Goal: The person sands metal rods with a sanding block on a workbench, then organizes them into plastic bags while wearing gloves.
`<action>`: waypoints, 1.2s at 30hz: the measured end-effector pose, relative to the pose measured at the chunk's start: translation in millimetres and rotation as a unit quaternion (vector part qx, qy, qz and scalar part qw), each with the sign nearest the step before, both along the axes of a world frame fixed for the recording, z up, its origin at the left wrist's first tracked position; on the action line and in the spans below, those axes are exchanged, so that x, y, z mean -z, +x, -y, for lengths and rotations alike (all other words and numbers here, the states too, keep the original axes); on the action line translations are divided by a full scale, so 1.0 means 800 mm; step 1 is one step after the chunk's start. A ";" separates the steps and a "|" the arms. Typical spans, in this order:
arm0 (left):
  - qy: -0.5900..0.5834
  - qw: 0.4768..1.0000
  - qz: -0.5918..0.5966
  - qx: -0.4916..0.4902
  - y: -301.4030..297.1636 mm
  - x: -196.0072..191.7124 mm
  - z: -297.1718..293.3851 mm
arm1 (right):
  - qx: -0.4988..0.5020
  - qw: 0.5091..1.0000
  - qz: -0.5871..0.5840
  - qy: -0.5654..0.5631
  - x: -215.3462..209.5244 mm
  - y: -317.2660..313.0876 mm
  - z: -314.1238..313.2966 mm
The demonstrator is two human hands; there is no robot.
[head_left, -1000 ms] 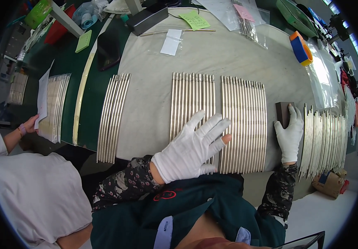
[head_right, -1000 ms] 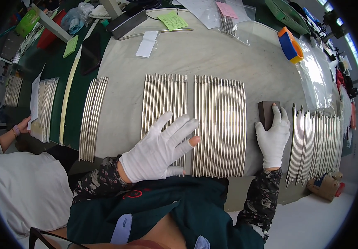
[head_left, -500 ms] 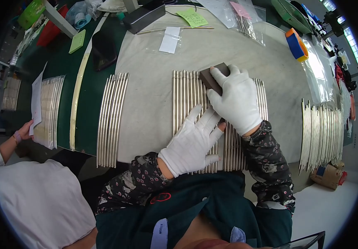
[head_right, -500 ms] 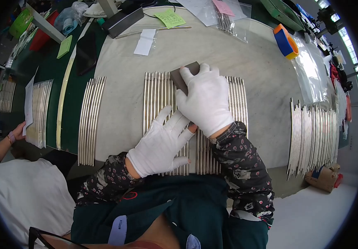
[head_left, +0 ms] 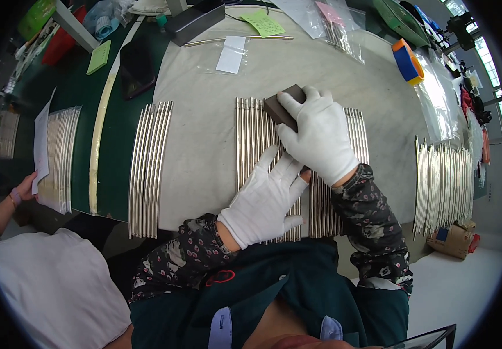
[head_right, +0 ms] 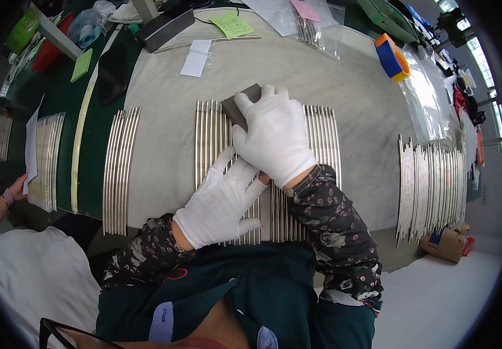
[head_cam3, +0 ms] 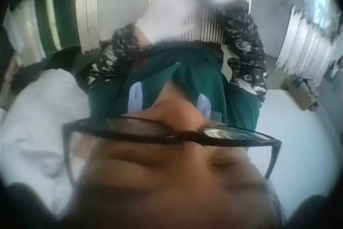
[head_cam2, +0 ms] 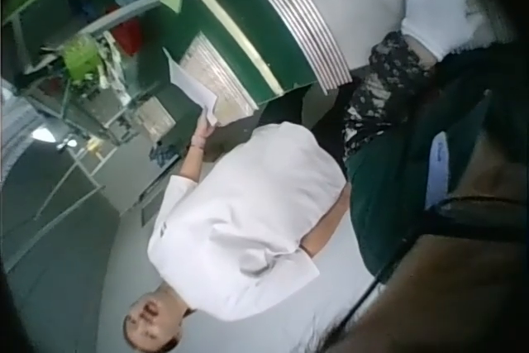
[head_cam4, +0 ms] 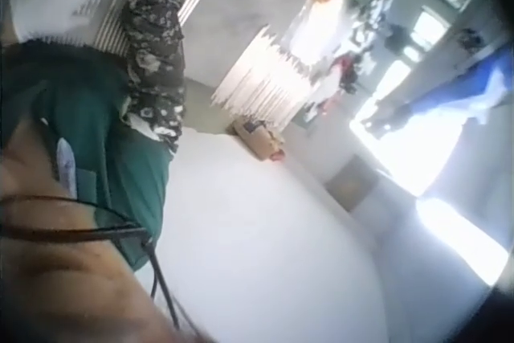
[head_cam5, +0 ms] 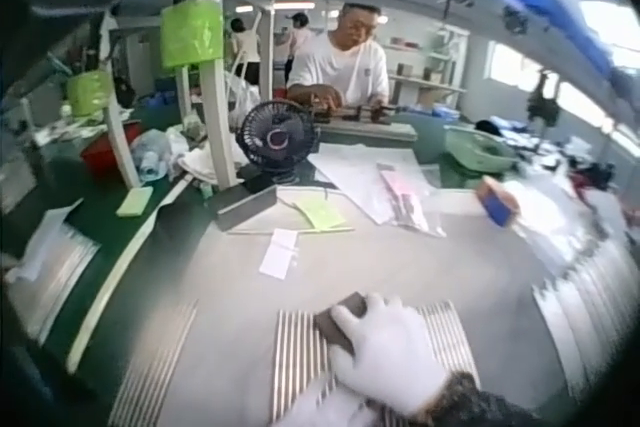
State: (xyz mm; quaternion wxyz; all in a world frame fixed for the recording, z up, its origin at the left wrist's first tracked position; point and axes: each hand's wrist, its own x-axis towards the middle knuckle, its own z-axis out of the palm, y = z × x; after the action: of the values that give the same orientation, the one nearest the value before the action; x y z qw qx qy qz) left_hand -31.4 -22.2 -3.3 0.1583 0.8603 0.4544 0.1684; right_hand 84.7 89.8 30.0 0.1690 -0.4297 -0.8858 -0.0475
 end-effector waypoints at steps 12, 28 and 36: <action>-0.009 1.000 -0.003 0.006 0.000 -0.005 0.000 | 0.147 0.977 0.117 -0.103 -0.042 0.029 -0.021; -0.011 1.000 -0.006 0.003 -0.001 -0.007 0.002 | 0.125 0.983 0.112 -0.072 -0.034 0.038 -0.026; -0.003 1.000 0.003 0.007 -0.002 -0.008 0.000 | 0.111 0.983 0.123 -0.083 -0.038 0.027 -0.023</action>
State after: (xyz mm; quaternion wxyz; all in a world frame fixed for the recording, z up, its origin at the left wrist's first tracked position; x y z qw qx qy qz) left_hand -33.1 -22.2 2.9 0.1633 0.8625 0.4484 0.1688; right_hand 106.1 107.8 60.5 0.0160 -0.5289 -0.8474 -0.0444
